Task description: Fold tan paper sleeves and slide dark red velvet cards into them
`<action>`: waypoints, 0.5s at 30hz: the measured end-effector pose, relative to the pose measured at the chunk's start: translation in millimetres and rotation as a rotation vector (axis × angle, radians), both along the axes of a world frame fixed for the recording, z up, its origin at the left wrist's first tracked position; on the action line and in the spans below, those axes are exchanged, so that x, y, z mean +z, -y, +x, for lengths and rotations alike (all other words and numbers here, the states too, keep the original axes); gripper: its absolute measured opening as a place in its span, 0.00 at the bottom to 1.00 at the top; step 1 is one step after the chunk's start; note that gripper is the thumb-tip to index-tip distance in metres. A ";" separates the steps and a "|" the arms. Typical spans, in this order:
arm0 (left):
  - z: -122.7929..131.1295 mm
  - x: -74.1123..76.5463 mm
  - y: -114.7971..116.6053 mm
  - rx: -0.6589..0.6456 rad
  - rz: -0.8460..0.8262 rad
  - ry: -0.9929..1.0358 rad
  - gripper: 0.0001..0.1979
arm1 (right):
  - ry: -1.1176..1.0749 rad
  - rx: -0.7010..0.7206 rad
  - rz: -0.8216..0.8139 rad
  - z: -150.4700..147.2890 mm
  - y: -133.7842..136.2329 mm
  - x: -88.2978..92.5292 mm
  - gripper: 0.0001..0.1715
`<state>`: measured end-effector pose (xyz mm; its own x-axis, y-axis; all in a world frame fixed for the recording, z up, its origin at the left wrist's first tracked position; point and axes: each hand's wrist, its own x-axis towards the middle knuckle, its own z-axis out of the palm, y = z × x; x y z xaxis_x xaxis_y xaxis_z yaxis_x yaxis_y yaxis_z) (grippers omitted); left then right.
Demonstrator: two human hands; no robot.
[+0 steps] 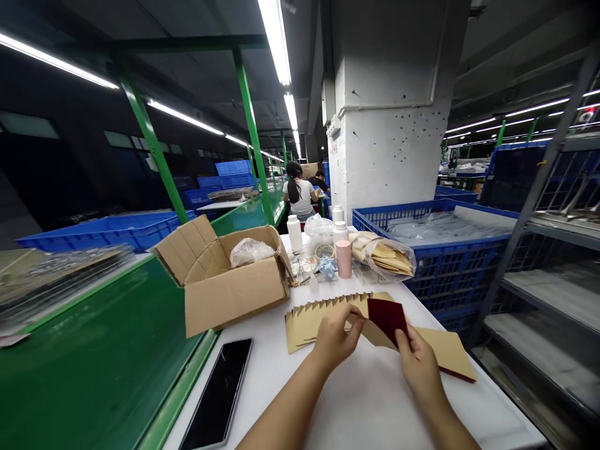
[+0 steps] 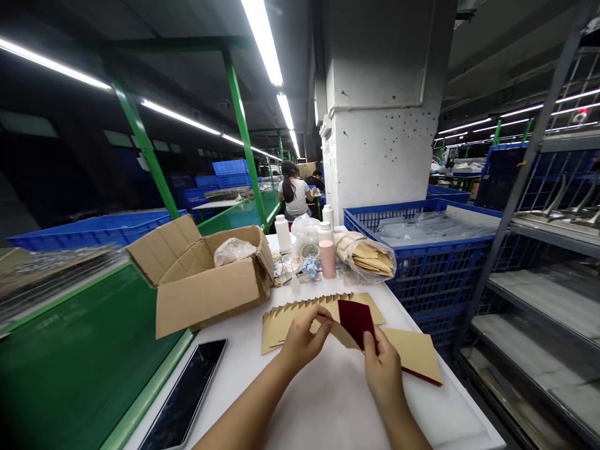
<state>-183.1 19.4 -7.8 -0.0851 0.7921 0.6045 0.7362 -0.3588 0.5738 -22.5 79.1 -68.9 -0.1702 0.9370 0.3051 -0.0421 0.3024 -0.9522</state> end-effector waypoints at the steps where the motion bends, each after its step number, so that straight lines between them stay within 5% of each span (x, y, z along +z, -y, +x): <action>1: -2.2 -0.8 0.2 0.054 -0.015 0.039 0.03 | -0.032 -0.048 -0.032 1.7 -0.3 -1.7 0.27; 4: -8.3 -5.8 -2.5 0.228 -0.038 0.170 0.09 | -0.086 -0.191 -0.072 4.7 0.4 -6.2 0.31; 6: -9.2 -11.2 -7.1 0.264 -0.071 0.272 0.16 | -0.039 -0.248 0.050 4.3 1.9 -7.6 0.30; 10: 0.6 -19.9 -16.4 0.092 -0.285 0.624 0.15 | 0.188 -0.108 0.468 -3.2 5.6 -8.6 0.24; 15: 10.3 -14.9 -14.0 -0.118 -0.336 1.009 0.17 | 0.414 0.054 0.635 -11.9 7.3 -9.5 0.29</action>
